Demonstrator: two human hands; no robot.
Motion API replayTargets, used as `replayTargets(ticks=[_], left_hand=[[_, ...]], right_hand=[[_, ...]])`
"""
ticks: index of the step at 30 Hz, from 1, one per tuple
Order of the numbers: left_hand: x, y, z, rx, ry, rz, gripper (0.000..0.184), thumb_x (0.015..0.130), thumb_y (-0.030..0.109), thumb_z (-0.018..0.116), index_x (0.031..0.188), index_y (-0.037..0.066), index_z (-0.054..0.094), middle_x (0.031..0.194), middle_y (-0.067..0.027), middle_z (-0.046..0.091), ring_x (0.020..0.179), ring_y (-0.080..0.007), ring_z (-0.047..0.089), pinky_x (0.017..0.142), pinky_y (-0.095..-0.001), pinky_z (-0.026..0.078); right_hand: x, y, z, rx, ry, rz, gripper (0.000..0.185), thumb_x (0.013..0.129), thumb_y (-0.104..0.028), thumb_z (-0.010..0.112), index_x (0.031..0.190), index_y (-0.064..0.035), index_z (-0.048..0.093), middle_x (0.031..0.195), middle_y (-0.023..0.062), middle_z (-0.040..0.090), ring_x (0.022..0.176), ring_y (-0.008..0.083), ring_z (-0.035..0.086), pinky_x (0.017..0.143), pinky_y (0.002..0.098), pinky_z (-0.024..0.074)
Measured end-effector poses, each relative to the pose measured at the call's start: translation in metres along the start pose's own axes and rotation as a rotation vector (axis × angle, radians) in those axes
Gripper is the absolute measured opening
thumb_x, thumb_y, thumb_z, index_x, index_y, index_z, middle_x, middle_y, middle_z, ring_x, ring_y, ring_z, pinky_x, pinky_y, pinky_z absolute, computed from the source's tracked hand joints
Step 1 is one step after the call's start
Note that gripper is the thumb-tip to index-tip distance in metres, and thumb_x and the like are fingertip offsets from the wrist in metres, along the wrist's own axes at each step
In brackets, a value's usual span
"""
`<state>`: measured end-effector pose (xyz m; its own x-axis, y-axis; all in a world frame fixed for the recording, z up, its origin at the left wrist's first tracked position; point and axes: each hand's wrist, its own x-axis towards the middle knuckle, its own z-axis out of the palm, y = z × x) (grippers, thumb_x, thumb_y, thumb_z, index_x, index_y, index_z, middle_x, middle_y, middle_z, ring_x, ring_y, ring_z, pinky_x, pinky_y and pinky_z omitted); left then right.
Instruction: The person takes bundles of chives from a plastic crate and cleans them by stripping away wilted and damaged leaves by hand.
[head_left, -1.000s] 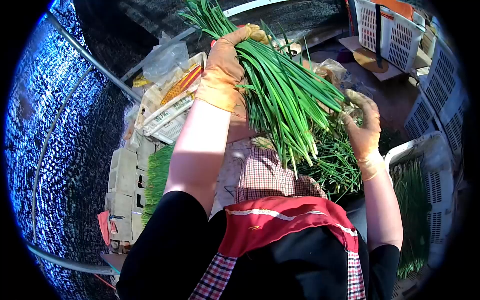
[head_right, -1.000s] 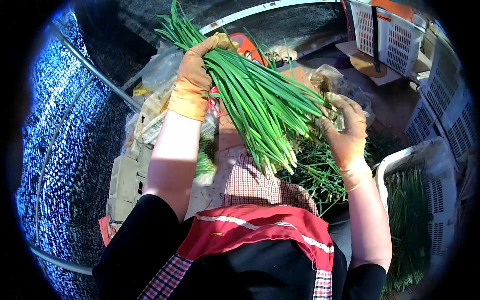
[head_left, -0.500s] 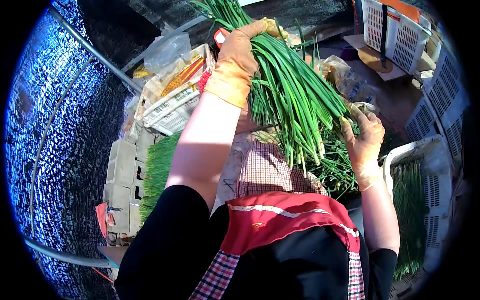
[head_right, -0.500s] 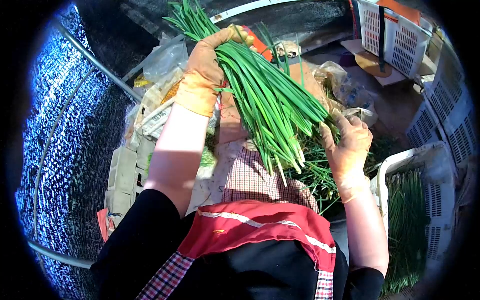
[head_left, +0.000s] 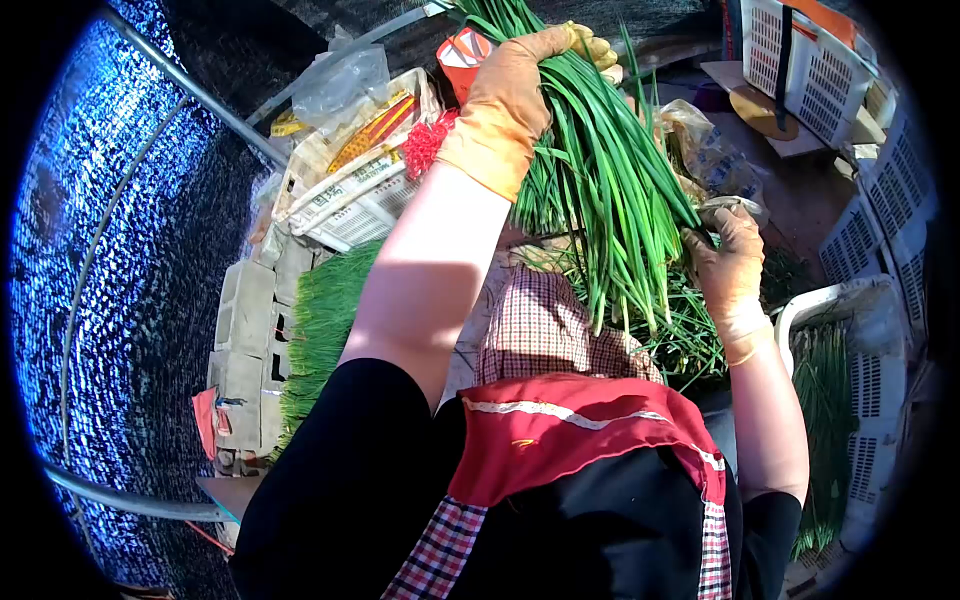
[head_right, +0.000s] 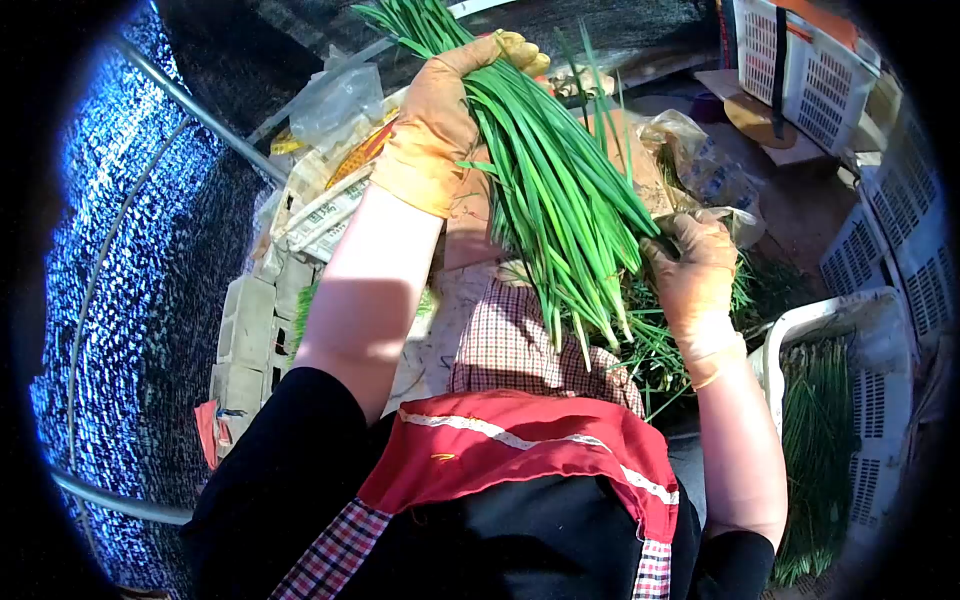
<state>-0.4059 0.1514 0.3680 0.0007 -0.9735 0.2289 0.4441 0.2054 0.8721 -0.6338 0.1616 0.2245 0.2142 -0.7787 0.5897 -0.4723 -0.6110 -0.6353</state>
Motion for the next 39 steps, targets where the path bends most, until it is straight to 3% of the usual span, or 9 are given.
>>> replayTargets(ticks=[6,13,17,23,29,33,35,37,39], left_hand=[[0.012,-0.004,-0.007,0.024,0.122,0.011,0.018,0.084,0.010,0.051,0.092,-0.006,0.053,0.086,-0.0185,0.060,0.082,-0.0307,0.060,0.074,-0.0446,0.052],[0.015,-0.016,-0.009,-0.046,0.178,-0.030,0.018,0.081,0.011,0.053,0.085,-0.007,0.055,0.078,-0.0178,0.061,0.069,-0.0291,0.062,0.064,-0.0428,0.054],[0.021,-0.024,-0.008,0.023,0.187,-0.116,0.020,0.082,0.014,0.053,0.081,-0.005,0.057,0.078,-0.0156,0.062,0.067,-0.0272,0.061,0.063,-0.0396,0.054],[0.026,-0.035,-0.006,-0.083,0.098,-0.065,0.018,0.085,0.015,0.049,0.081,-0.002,0.053,0.078,-0.0140,0.059,0.077,-0.0287,0.060,0.072,-0.0438,0.051],[0.034,-0.045,-0.002,0.077,0.154,-0.003,0.021,0.084,0.016,0.053,0.083,-0.004,0.058,0.074,-0.0138,0.064,0.064,-0.0229,0.062,0.059,-0.0310,0.052],[0.033,-0.029,-0.004,-0.091,0.262,0.006,0.015,0.082,0.011,0.054,0.084,-0.004,0.053,0.080,-0.0190,0.062,0.066,-0.0292,0.062,0.062,-0.0390,0.054],[0.032,-0.021,-0.006,-0.076,0.236,-0.013,0.014,0.082,0.009,0.054,0.084,-0.004,0.053,0.081,-0.0194,0.062,0.067,-0.0291,0.063,0.062,-0.0391,0.054],[0.033,-0.021,-0.008,-0.060,0.250,-0.002,0.014,0.081,0.009,0.055,0.084,-0.004,0.053,0.080,-0.0193,0.062,0.067,-0.0291,0.063,0.062,-0.0392,0.054],[0.029,-0.021,0.002,-0.047,0.303,0.027,0.013,0.080,0.009,0.056,0.083,-0.004,0.054,0.077,-0.0183,0.062,0.065,-0.0286,0.063,0.061,-0.0393,0.054]], right_hand=[[-0.007,0.009,-0.009,0.775,-0.116,0.463,0.003,0.075,-0.005,0.064,0.074,-0.0038,0.062,0.074,-0.0026,0.055,0.060,0.0056,0.045,0.058,0.0195,0.0377],[-0.009,0.012,-0.008,0.429,0.187,0.355,0.010,0.085,-0.010,0.054,0.089,-0.0013,0.057,0.081,-0.0005,0.055,0.074,0.0073,0.048,0.069,0.0208,0.0399],[-0.011,0.016,-0.012,0.629,0.334,0.403,0.011,0.085,-0.010,0.053,0.092,-0.0015,0.056,0.086,0.0020,0.057,0.078,0.0086,0.050,0.071,0.0220,0.0403],[-0.025,0.027,-0.022,0.362,0.145,0.328,0.010,0.086,-0.014,0.055,0.091,-0.0057,0.056,0.081,0.0000,0.054,0.073,0.0055,0.047,0.062,0.0206,0.0401],[-0.044,0.078,-0.041,1.076,0.453,0.647,0.016,0.089,-0.014,0.048,0.100,-0.0059,0.056,0.090,-0.0002,0.053,0.079,0.0096,0.048,0.075,0.0250,0.0427],[-0.087,0.126,-0.064,0.682,0.519,0.901,0.015,0.083,-0.013,0.055,0.093,-0.0017,0.056,0.072,0.0011,0.052,0.063,0.0101,0.047,0.060,0.0254,0.0415],[-0.130,0.174,-0.075,-0.544,-0.177,0.638,0.027,0.078,-0.020,0.060,0.097,-0.0023,0.056,0.090,0.0150,0.060,0.080,0.0268,0.059,0.068,0.0361,0.0461],[-0.104,0.083,-0.084,-0.835,-0.579,0.714,0.024,0.076,-0.017,0.059,0.098,-0.0066,0.061,0.097,0.0188,0.060,0.088,0.0342,0.057,0.075,0.0351,0.0454],[-0.091,0.056,-0.071,-0.547,-0.319,0.279,0.029,0.077,-0.021,0.061,0.101,-0.0050,0.060,0.096,0.0153,0.061,0.082,0.0287,0.060,0.073,0.0328,0.0466]])
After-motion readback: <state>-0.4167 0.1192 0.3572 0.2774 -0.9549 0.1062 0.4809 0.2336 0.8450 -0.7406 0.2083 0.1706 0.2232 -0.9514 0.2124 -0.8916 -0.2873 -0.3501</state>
